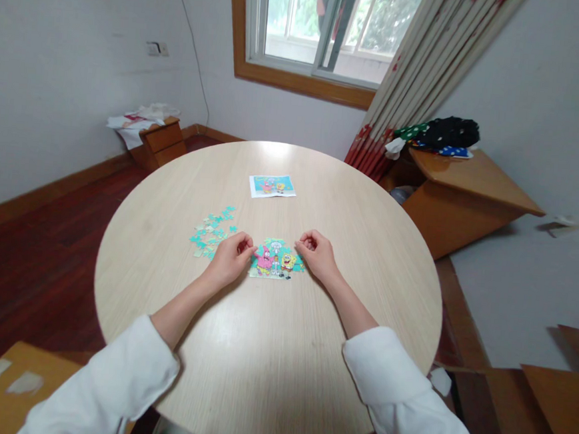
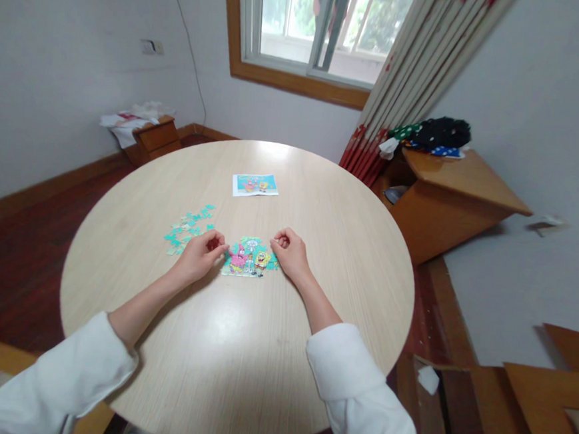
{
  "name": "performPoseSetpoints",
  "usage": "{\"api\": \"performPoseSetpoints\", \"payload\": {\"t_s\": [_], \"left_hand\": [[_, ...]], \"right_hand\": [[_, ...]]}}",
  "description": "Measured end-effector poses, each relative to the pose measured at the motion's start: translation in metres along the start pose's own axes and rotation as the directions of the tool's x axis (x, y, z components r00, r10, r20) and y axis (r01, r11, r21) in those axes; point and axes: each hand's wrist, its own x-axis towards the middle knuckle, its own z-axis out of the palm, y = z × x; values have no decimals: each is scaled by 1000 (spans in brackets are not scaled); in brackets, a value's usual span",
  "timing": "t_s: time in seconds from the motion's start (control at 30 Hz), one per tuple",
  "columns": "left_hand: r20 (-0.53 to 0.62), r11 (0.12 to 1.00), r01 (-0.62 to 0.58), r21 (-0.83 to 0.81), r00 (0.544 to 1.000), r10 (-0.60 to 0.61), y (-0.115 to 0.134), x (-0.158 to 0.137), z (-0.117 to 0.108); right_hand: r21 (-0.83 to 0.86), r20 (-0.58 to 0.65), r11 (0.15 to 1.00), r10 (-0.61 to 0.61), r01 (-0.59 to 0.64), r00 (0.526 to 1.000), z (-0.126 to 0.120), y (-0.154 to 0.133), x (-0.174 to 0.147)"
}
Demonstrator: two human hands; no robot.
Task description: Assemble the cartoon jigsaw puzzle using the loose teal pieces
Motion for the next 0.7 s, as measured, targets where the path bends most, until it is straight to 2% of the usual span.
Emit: {"api": "performPoseSetpoints", "payload": {"t_s": [0.23, 0.37, 0.53, 0.7], "left_hand": [[-47, 1000, 12, -16, 999, -13, -7, 4, -3], [-134, 1000, 3, -30, 991, -7, -15, 11, -11], [-273, 997, 31, -67, 961, -48, -26, 22, -28], [-396, 993, 91, -69, 912, -111, -39, 33, -45]], "right_hand": [[20, -5, 1000, 3, -2, 1000, 0, -1, -1], [39, 2, 999, 4, -4, 1000, -1, -1, -1], [39, 6, 999, 6, -7, 1000, -1, -1, -1], [33, 13, 999, 1, -1, 1000, -1, -1, 0]]}}
